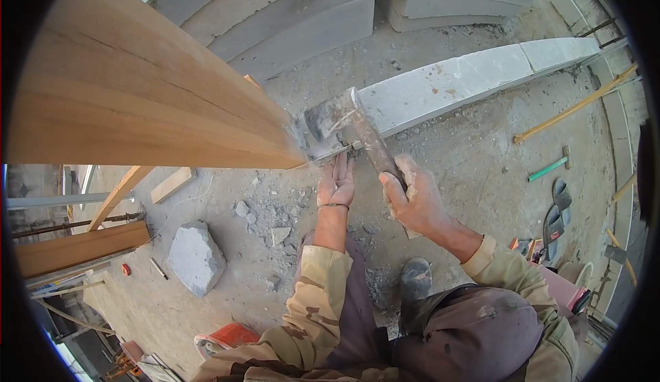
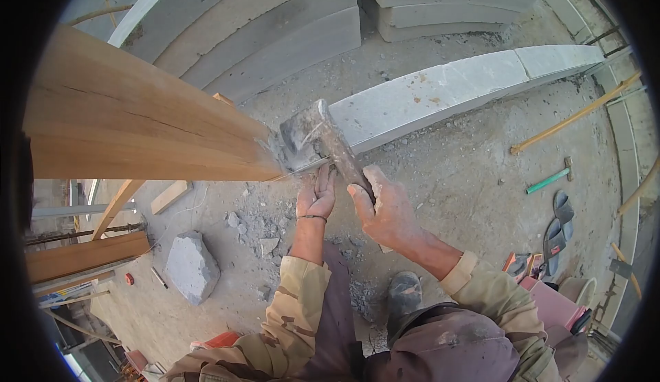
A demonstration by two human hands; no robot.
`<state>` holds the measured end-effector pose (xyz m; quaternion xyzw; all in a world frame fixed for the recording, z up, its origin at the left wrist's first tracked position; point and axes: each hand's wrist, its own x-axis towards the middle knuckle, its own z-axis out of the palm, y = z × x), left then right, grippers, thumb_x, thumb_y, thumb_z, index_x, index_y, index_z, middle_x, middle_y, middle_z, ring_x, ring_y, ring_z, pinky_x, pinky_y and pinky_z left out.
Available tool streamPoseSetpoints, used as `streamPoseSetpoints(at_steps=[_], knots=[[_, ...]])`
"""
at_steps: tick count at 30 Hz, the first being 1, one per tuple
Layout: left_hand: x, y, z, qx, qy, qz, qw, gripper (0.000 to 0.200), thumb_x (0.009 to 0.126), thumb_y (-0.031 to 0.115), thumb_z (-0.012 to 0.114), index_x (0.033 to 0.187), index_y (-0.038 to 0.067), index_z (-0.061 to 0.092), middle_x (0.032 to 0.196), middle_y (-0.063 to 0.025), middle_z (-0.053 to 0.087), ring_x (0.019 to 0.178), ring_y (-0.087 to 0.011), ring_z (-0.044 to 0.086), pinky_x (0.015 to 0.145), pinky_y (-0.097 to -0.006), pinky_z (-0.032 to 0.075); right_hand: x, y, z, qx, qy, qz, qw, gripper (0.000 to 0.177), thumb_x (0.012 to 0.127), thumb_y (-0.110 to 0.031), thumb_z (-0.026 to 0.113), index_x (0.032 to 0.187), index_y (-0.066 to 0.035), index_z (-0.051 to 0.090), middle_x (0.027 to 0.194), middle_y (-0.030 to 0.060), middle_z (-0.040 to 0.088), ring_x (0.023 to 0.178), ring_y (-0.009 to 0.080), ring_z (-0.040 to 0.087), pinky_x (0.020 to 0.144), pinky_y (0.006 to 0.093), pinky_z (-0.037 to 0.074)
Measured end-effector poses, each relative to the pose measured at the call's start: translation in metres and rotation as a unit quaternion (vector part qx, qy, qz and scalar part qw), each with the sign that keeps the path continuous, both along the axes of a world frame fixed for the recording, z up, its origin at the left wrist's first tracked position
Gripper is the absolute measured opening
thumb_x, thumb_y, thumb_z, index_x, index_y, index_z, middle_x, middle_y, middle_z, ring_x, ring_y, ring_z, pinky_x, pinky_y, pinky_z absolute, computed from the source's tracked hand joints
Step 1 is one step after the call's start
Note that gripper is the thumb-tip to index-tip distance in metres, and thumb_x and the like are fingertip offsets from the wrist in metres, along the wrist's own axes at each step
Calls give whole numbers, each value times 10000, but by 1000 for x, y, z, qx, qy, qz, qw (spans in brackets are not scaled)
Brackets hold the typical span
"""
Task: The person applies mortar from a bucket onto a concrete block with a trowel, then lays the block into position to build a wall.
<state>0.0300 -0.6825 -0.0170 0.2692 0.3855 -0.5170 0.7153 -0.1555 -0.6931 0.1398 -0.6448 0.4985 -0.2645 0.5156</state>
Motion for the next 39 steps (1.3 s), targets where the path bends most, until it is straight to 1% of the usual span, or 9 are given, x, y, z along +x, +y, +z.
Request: streamPoseSetpoints(at_steps=[8, 10, 14, 16, 22, 25, 32, 34, 39], knots=[[-2, -7, -3, 15, -26, -17, 999, 500, 1129, 248, 511, 1578, 44, 425, 1640, -114, 478, 1531, -333, 440, 1258, -565, 392, -8, -30, 17, 46, 48, 90, 994, 233, 995, -191, 706, 1014, 4, 579, 665, 167, 608, 571, 270, 638, 560, 436, 468], [-2, -1, -5, 7, -9, -11, 1000, 529, 1120, 263, 534, 1578, 25, 419, 1642, -108, 477, 1531, -328, 440, 1258, -562, 393, -3, -34, 28, -6, -24, -37, 999, 216, 996, -185, 708, 1014, 5, 606, 652, 134, 597, 575, 199, 616, 565, 414, 471], [-2, -2, -8, 10, -13, -18, 1000, 618, 1092, 307, 581, 1585, -11, 391, 1657, -105, 458, 1525, -323, 449, 1258, -545, 397, -7, -46, 24, -51, 25, -66, 996, 186, 1014, -161, 686, 1053, 13, 634, 653, 128, 608, 580, 183, 618, 568, 391, 475], [-3, -6, -5, 5, -15, -23, 1000, 639, 1084, 321, 590, 1589, -13, 385, 1661, -102, 453, 1521, -323, 455, 1257, -540, 399, -11, -48, 13, -64, 110, 90, 988, 176, 1029, -147, 666, 1091, 15, 638, 646, 122, 615, 557, 173, 618, 538, 378, 468], [-5, -2, -5, 18, -33, -15, 999, 629, 1083, 330, 587, 1587, 1, 402, 1666, -86, 450, 1511, -324, 468, 1259, -530, 400, -9, -46, 9, -38, -6, -81, 996, 174, 1017, -154, 671, 1067, 11, 647, 632, 95, 621, 535, 168, 628, 507, 382, 470], [-1, -4, -15, 15, -17, -26, 999, 589, 1085, 321, 582, 1591, 63, 424, 1668, -73, 450, 1508, -327, 473, 1256, -530, 404, -14, -58, 21, 109, 30, 67, 991, 173, 1022, -149, 664, 1058, 19, 646, 626, 76, 617, 534, 148, 618, 499, 361, 466], [-3, -3, -6, 20, -34, -23, 999, 550, 1097, 258, 567, 1582, 41, 425, 1653, -96, 465, 1505, -330, 478, 1256, -540, 404, -12, -53, 3, -45, -7, -67, 997, 219, 1040, -180, 659, 1050, 36, 622, 622, 63, 610, 498, 137, 612, 477, 345, 474], [-3, -7, -9, 20, -57, -43, 997, 544, 1103, 244, 556, 1579, 19, 419, 1649, -101, 467, 1505, -332, 478, 1256, -544, 404, -15, -52, 11, 125, 0, 61, 990, 229, 1042, -190, 664, 1038, 35, 620, 623, 67, 610, 483, 139, 603, 466, 366, 483], [-1, -2, -14, 21, -29, -20, 999, 510, 1123, 232, 521, 1565, -1, 420, 1626, -113, 493, 1513, -334, 465, 1259, -543, 400, -1, -64, 14, 59, 1, 6, 998, 239, 1036, -191, 675, 1030, 41, 617, 626, 79, 619, 488, 158, 615, 471, 381, 489]])
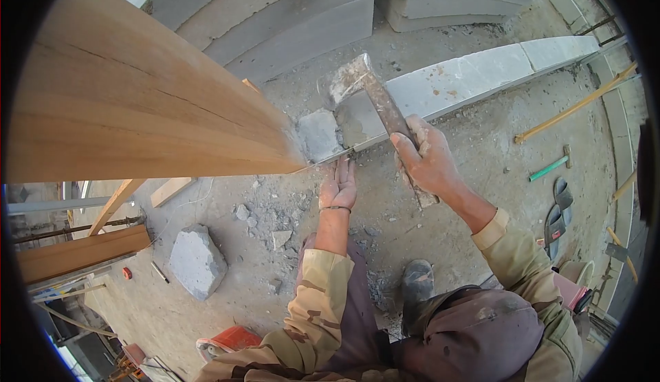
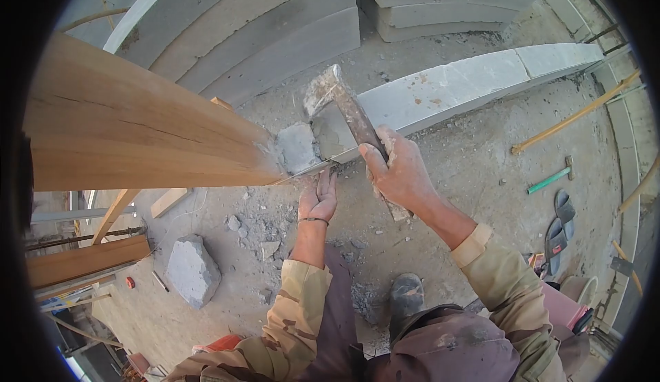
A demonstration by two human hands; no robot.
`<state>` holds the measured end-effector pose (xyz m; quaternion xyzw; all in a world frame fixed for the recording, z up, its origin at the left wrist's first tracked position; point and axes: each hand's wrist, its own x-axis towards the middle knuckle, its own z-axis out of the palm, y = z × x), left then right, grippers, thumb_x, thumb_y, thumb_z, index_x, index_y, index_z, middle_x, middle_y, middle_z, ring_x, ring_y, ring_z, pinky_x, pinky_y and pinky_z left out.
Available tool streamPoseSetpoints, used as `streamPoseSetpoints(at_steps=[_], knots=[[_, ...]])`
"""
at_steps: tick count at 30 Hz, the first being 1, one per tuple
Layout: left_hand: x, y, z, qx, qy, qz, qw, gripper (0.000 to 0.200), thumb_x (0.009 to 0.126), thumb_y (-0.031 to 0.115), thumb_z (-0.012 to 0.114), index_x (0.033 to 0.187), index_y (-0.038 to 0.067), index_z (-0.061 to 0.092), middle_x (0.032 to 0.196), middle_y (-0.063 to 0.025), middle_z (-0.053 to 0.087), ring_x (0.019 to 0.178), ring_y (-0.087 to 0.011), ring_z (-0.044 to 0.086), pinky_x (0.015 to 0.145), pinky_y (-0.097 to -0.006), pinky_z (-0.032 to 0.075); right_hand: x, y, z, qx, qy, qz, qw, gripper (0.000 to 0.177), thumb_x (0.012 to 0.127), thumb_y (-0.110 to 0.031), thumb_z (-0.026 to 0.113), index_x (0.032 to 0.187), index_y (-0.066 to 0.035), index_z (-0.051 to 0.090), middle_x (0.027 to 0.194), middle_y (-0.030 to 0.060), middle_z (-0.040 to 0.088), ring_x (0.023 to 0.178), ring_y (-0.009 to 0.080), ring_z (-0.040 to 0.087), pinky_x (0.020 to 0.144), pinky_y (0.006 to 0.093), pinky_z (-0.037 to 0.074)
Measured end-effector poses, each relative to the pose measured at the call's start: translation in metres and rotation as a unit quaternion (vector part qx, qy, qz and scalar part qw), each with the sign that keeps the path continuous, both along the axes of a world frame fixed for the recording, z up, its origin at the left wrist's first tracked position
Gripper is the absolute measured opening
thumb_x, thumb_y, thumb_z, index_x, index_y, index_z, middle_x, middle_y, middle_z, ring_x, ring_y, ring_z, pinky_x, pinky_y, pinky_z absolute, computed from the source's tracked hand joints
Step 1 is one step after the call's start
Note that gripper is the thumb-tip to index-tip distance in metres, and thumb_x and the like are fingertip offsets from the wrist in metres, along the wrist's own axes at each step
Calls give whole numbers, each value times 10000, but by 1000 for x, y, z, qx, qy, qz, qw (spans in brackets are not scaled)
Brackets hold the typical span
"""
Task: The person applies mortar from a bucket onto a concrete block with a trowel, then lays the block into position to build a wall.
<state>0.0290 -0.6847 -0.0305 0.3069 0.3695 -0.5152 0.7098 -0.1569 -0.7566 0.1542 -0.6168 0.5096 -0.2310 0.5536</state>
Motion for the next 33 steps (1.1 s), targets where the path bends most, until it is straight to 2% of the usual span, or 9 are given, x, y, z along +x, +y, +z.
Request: streamPoseSetpoints(at_steps=[5, 8, 10, 14, 16, 22, 25, 29, 33], knots=[[1, -9, 13, 3, 6, -12, 1000, 553, 1132, 255, 495, 1604, 1, 361, 1652, -126, 456, 1521, -333, 451, 1260, -536, 403, 6, 3, -7, 7, 15, 89, 996, 251, 1013, -185, 687, 999, 53, 609, 648, 138, 638, 556, 245, 670, 545, 422, 507], [0, -3, 18, 16, 10, -6, 1000, 578, 1099, 279, 568, 1574, -5, 401, 1638, -129, 478, 1526, -335, 444, 1256, -547, 406, 7, 12, -16, -62, 27, 70, 995, 188, 1046, -168, 649, 1058, 16, 611, 659, 65, 606, 492, 126, 577, 456, 338, 450], [0, -2, 10, 15, 8, -3, 1000, 604, 1084, 295, 596, 1573, -3, 404, 1643, -133, 471, 1527, -334, 442, 1257, -545, 405, 10, 22, -30, -268, 16, 22, 963, 198, 1040, -174, 654, 1047, 16, 601, 639, 62, 600, 495, 134, 595, 459, 337, 445], [-2, -2, 8, -16, -4, -8, 1000, 694, 1047, 331, 653, 1585, -12, 381, 1662, -138, 441, 1529, -324, 441, 1269, -540, 387, -3, 19, -8, -78, 46, 87, 992, 182, 1038, -161, 647, 1041, 13, 596, 638, 75, 613, 502, 149, 610, 470, 343, 449], [0, 0, 10, 7, -12, -11, 1000, 708, 1047, 331, 656, 1592, -18, 367, 1668, -140, 430, 1529, -321, 442, 1274, -538, 379, 4, 25, -3, -79, 38, 2, 996, 235, 995, -169, 677, 1041, 47, 596, 708, 250, 632, 632, 423, 668, 595, 473, 489], [6, 1, -5, 0, -13, -27, 1000, 723, 1051, 336, 657, 1585, -42, 351, 1616, -149, 498, 1515, -321, 460, 1281, -516, 371, 5, 40, -6, -100, 40, 52, 993, 247, 997, -174, 661, 1013, 56, 573, 748, 296, 637, 731, 499, 681, 617, 521, 479], [8, 2, -15, -35, 13, -24, 999, 592, 1110, 246, 574, 1604, -1, 363, 1653, -131, 445, 1516, -329, 455, 1262, -500, 414, 16, 54, -25, -165, 41, 38, 985, 241, 1007, -184, 671, 1027, 26, 556, 675, 193, 615, 547, 282, 639, 550, 426, 466], [16, 10, -52, -59, -30, -89, 994, 648, 1091, 282, 607, 1609, -7, 344, 1658, -125, 436, 1516, -329, 454, 1262, -488, 411, 19, 78, -41, -177, 20, 26, 984, 219, 1038, -193, 645, 1050, 7, 558, 683, 167, 636, 504, 242, 608, 509, 396, 455], [2, 1, 4, -16, -37, -44, 998, 720, 1074, 331, 626, 1621, -11, 307, 1663, -133, 428, 1525, -327, 442, 1267, -490, 400, 9, 68, -31, 199, -200, -26, 959, 196, 1084, -227, 608, 1097, -35, 567, 690, 100, 660, 455, 167, 577, 427, 329, 441]])
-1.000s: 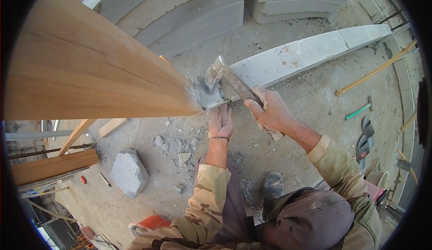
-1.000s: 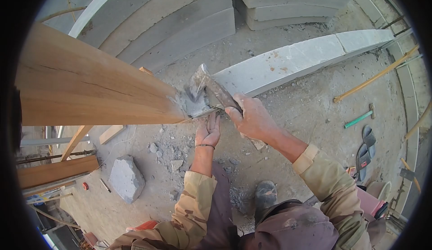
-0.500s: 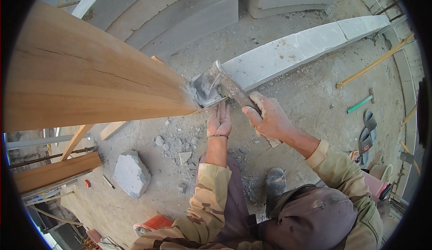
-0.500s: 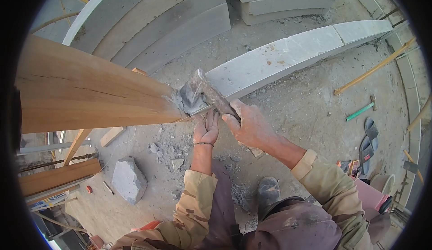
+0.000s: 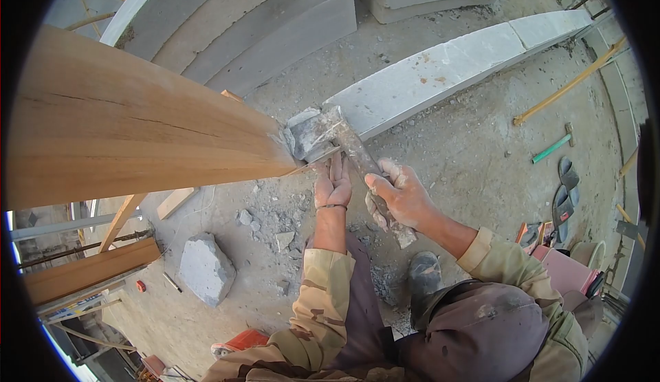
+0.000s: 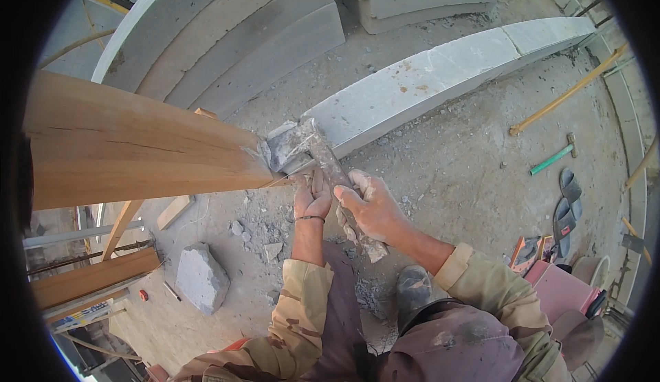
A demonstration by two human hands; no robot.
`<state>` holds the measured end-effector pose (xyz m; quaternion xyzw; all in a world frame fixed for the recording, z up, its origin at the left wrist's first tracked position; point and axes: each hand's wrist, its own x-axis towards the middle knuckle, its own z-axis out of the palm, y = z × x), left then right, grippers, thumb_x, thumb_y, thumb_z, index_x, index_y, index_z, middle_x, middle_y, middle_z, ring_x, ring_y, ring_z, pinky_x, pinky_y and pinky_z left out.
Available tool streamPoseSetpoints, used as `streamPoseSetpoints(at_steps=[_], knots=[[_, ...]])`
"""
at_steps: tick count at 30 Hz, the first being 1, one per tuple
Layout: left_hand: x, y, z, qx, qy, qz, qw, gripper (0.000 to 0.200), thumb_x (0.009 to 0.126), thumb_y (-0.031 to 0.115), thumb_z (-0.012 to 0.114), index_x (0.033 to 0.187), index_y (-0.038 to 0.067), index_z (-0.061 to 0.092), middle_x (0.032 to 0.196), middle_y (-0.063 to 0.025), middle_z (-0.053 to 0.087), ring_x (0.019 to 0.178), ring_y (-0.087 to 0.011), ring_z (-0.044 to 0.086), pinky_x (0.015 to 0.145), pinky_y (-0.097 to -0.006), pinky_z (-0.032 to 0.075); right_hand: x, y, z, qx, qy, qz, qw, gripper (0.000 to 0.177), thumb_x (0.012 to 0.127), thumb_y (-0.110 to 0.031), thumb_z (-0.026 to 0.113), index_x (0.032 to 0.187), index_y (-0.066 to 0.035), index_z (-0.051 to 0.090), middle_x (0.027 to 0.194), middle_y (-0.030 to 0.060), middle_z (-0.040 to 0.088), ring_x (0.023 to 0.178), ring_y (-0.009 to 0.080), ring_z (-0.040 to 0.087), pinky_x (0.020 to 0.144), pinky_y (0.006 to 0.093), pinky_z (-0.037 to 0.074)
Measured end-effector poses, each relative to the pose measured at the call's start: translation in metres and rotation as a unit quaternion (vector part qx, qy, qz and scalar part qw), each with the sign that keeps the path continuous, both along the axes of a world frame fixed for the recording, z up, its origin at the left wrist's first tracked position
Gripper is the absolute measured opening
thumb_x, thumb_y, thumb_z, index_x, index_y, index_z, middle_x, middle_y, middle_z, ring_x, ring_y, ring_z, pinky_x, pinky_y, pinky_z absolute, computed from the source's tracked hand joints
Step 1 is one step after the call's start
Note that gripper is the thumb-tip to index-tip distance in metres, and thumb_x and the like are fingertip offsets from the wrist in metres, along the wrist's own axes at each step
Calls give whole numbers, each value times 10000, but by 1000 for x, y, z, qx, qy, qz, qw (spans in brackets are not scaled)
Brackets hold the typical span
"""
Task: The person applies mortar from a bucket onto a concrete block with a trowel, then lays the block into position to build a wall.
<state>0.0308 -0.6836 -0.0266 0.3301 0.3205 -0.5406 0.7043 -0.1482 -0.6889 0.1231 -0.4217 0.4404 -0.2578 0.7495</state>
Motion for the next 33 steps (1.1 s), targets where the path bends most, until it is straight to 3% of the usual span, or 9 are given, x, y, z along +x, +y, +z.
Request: streamPoseSetpoints(at_steps=[5, 12, 14, 16, 20, 24, 29, 31, 33], knots=[[3, 0, -2, 5, 20, 4, 1000, 751, 1034, 342, 675, 1607, 0, 332, 1655, -127, 443, 1519, -325, 453, 1267, -523, 390, -10, -13, 19, 78, -76, -69, 992, 209, 1099, -241, 596, 1046, -43, 555, 686, 78, 652, 448, 145, 566, 411, 304, 449], [-9, 4, -3, -11, -19, 8, 1000, 847, 969, 398, 749, 1591, -17, 351, 1665, -107, 432, 1518, -303, 457, 1264, -547, 385, -65, 0, 32, -76, 84, -41, 993, 183, 1027, -186, 679, 1066, -35, 582, 695, 65, 638, 536, 113, 578, 470, 301, 447], [-9, 0, 0, 2, 3, 20, 1000, 766, 998, 420, 710, 1569, 7, 410, 1642, -110, 465, 1494, -298, 488, 1248, -516, 411, -68, -4, 31, -261, 241, -16, 935, 207, 949, -121, 707, 1080, -24, 580, 685, 93, 605, 560, 177, 585, 531, 353, 475], [-8, 2, 1, 16, 19, 24, 999, 694, 1026, 441, 671, 1548, 31, 470, 1620, -114, 498, 1470, -293, 518, 1231, -486, 436, -61, -9, 55, -313, 282, 16, 907, 217, 921, -101, 705, 1084, -22, 585, 703, 120, 609, 576, 241, 609, 560, 387, 488], [-9, 3, -7, -27, -24, 1, 999, 896, 952, 473, 759, 1592, -12, 360, 1671, -102, 430, 1527, -280, 451, 1250, -504, 394, -43, -16, 67, -466, 345, 66, 812, 237, 880, -57, 693, 1099, -25, 610, 762, 182, 640, 645, 393, 658, 602, 448, 503], [-8, 1, -7, -17, 14, 7, 1000, 868, 956, 488, 749, 1590, 19, 387, 1667, -76, 446, 1522, -270, 458, 1244, -503, 397, -41, -14, 54, -495, 372, 80, 781, 254, 876, -47, 687, 1120, -24, 620, 807, 202, 675, 686, 431, 673, 610, 465, 506], [-13, 2, -6, -26, -21, -19, 999, 860, 973, 564, 692, 1594, 46, 398, 1635, -57, 496, 1512, -255, 470, 1245, -496, 393, -85, 38, 24, -354, 397, -64, 844, 159, 1012, -145, 649, 1103, -17, 627, 722, 121, 642, 571, 221, 654, 532, 377, 495], [-14, -2, -7, -24, -21, -23, 999, 860, 982, 588, 667, 1596, 49, 398, 1626, -56, 509, 1510, -250, 473, 1245, -493, 391, -119, 69, -10, -150, 268, -184, 934, 183, 1063, -196, 638, 1071, -14, 633, 712, 47, 631, 562, 120, 607, 499, 319, 471], [-18, 1, -12, -23, -45, -43, 998, 873, 997, 598, 642, 1619, 53, 362, 1643, -59, 486, 1515, -257, 465, 1250, -484, 381, -149, 99, -43, -16, 180, -259, 949, 188, 1069, -200, 651, 1080, -12, 649, 753, 15, 656, 568, 102, 598, 503, 285, 462]])
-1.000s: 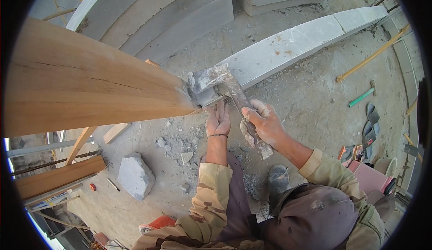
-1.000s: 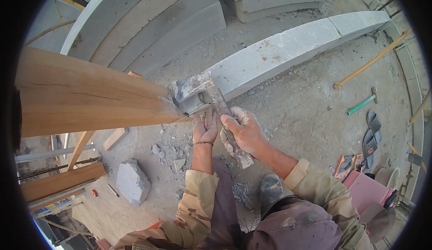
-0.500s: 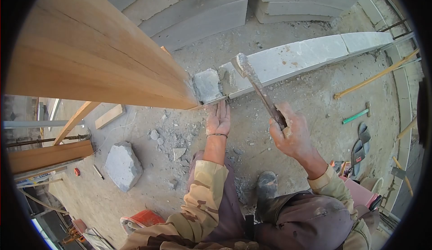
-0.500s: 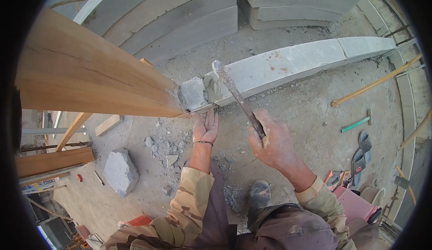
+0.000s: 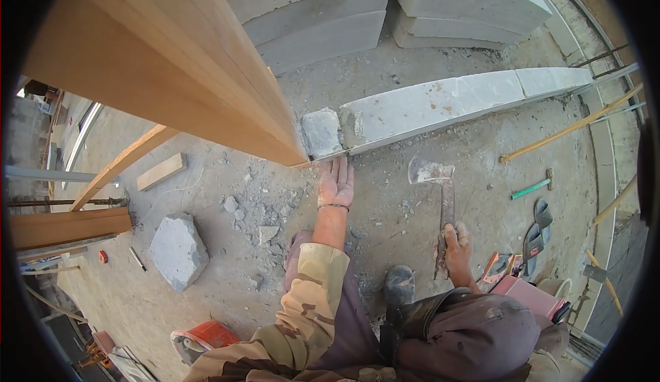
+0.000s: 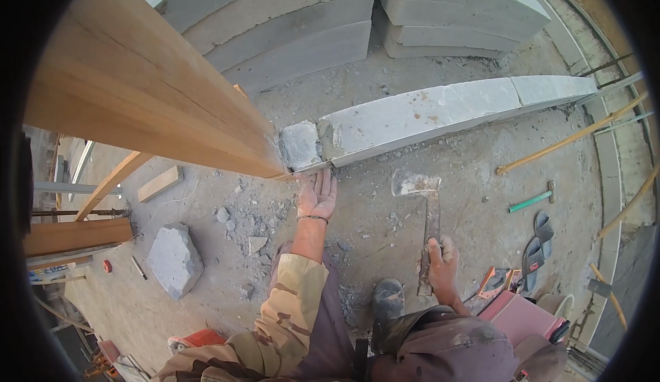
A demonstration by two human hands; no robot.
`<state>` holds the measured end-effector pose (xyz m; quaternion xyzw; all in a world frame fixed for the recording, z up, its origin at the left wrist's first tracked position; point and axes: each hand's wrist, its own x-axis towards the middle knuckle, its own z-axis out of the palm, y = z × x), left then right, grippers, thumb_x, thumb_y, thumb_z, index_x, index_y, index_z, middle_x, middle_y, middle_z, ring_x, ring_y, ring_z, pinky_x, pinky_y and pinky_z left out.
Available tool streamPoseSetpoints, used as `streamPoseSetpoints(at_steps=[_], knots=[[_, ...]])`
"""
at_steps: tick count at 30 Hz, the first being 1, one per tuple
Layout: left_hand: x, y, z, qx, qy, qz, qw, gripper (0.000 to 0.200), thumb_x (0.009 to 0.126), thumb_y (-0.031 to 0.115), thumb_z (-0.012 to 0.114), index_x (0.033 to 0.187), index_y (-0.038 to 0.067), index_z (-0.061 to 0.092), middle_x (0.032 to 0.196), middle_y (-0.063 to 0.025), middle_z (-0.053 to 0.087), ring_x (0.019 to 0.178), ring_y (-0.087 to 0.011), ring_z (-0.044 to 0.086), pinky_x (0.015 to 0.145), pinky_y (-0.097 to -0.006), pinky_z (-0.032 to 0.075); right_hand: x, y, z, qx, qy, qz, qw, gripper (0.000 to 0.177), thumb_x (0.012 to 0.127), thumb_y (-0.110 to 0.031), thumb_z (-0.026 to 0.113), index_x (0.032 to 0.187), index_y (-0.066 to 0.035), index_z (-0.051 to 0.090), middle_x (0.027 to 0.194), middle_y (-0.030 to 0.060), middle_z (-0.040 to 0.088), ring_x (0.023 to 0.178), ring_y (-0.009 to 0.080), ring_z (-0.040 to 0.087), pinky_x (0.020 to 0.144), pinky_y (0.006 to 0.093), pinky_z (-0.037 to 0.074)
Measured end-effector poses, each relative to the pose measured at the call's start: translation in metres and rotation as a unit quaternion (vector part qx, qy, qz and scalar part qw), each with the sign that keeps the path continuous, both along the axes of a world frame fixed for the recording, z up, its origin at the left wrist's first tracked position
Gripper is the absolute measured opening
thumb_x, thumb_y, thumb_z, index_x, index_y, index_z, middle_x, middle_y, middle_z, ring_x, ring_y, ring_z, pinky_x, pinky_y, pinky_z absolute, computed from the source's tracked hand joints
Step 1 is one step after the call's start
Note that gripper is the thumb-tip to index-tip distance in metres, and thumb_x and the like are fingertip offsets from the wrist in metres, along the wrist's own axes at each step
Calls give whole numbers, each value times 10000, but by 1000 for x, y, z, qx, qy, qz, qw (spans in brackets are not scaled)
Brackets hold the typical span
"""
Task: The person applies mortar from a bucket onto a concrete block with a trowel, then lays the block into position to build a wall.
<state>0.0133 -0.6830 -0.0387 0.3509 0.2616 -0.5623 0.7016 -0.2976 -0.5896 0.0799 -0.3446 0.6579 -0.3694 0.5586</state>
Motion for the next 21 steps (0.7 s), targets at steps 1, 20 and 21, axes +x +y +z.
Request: streamPoseSetpoints(at_steps=[1, 20, 21], knots=[[-1, 1, 1, 2, 2, 4, 1000, 873, 997, 598, 642, 1619, 53, 362, 1643, -59, 486, 1515, -257, 465, 1250, -484, 381, -17, 12, -23, 2, 2, 4, 1000, 188, 1069, -200, 651, 1080, -12, 649, 753, 15, 656, 568, 102, 598, 503, 285, 462], [-17, -13, 12, -65, 15, 85, 994, 1062, 977, 609, 654, 1654, -26, 138, 1730, -241, 237, 1587, -394, 293, 1311, -506, 295, 121, -75, 70, -186, 161, 403, 882, 163, 1033, -125, 619, 1087, 29, 610, 619, 120, 635, 495, 249, 628, 486, 403, 476], [-17, -20, 5, -50, 43, 100, 993, 1049, 986, 613, 638, 1645, -44, 154, 1730, -246, 232, 1590, -396, 283, 1311, -510, 294, 138, -85, 89, -233, 212, 418, 852, 169, 1032, -118, 614, 1079, 43, 594, 637, 173, 639, 528, 333, 643, 510, 436, 487]])
